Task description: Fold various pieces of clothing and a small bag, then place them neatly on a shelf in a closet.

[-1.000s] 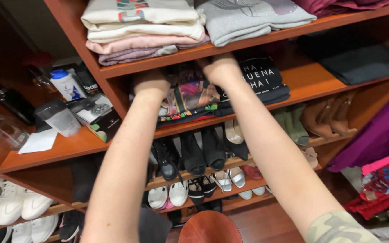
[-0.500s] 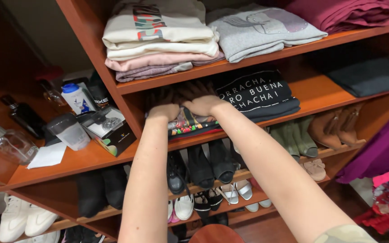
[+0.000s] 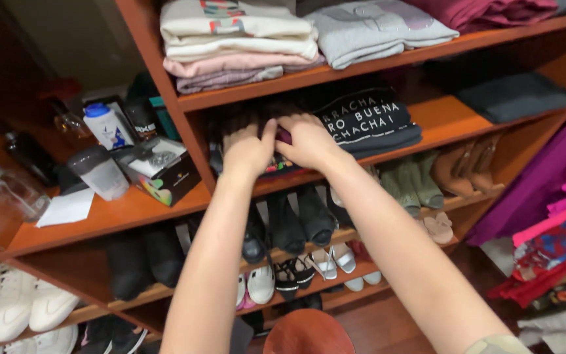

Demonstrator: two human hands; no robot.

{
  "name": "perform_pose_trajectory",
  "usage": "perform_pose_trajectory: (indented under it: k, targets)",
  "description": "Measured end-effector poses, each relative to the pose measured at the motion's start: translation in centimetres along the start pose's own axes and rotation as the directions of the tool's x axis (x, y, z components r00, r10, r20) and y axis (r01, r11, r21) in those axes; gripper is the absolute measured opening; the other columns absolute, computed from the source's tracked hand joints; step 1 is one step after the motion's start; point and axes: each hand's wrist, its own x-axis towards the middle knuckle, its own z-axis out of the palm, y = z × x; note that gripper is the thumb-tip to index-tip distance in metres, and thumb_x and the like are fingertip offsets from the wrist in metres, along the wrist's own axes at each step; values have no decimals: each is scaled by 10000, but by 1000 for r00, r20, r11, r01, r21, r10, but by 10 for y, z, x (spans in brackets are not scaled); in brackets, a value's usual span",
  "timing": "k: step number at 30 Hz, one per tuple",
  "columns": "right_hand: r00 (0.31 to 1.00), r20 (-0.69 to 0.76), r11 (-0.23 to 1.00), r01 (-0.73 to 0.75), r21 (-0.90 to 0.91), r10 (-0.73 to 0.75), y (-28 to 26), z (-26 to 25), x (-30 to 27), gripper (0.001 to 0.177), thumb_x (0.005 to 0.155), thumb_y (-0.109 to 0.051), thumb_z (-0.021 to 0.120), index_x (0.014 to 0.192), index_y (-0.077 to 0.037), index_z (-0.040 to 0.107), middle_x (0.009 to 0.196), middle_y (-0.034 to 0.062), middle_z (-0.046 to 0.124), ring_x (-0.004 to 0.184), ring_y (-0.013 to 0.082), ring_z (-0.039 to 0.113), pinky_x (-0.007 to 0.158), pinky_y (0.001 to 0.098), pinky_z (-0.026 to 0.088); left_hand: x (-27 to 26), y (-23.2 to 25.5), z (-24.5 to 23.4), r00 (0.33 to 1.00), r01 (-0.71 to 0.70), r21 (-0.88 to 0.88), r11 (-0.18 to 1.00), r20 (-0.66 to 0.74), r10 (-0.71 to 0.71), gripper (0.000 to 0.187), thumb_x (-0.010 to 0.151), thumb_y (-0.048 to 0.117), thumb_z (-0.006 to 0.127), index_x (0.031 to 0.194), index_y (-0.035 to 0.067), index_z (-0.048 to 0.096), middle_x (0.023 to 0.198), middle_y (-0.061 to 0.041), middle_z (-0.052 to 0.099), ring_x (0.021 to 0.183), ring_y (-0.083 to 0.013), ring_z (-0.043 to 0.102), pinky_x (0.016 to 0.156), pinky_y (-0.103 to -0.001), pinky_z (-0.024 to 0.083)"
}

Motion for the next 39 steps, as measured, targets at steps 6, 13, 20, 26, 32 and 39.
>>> perform_pose_trajectory:
  k: [6,13,20,26,32,39]
  targets:
    - [825,-551,919,309,244,-131,-58,22,-84,323,889,-193,719,1173,-41,697,1349,179,670,1277,369,599,1087,465,449,-84,-45,65,691,-699,-412,584,-598,405,586,1094,387,415,1489,-37,504,1593,-215,465,1545,-349,331,1258,-423,197]
    - [894,-444,629,309,713,65,-118,69,-158,219,933,-63,717,1150,-36,722,1292,109,710,1265,240,663,1088,368,517,-178,-117,101,825,-532,-838,123,-480,299,607,1106,324,359,1558,-80,372,1646,-201,397,1547,-279,364,1270,-387,250]
    - [991,-135,318,128,939,1,-155,102,-195,322,954,-91,707,1273,-60,680,1231,61,720,1128,150,694,982,310,566,-256,-161,121,886,-429,-903,-34,-428,178,706,1097,430,355,1601,-60,287,1688,-193,315,1583,-307,307,1290,-439,224]
    - [987,-17,328,69,942,-159,-184,99,-234,390,956,-133,720,1339,-83,662,1210,51,710,1115,144,685,979,309,568,-330,-167,128,897,-442,-896,37,-441,27,776,1081,554,300,1614,-9,332,1685,-154,361,1572,-301,342,1267,-456,265]
    - [929,14,247,84,965,-370,-217,113,-270,405,973,-144,715,1371,-89,665,1323,36,666,1203,153,626,1004,334,553,-406,-174,136,879,-448,-886,118,-461,-123,797,1060,590,325,1615,19,344,1684,-142,369,1581,-289,328,1262,-470,265]
    - [800,90,78,-54,995,-594,-304,129,-303,466,971,-106,693,1429,-102,604,1375,38,598,1269,151,611,1050,349,578,-484,-210,127,764,-512,-836,198,-548,-341,805,1039,560,399,1660,74,238,1737,-106,259,1614,-249,257,1283,-442,237]
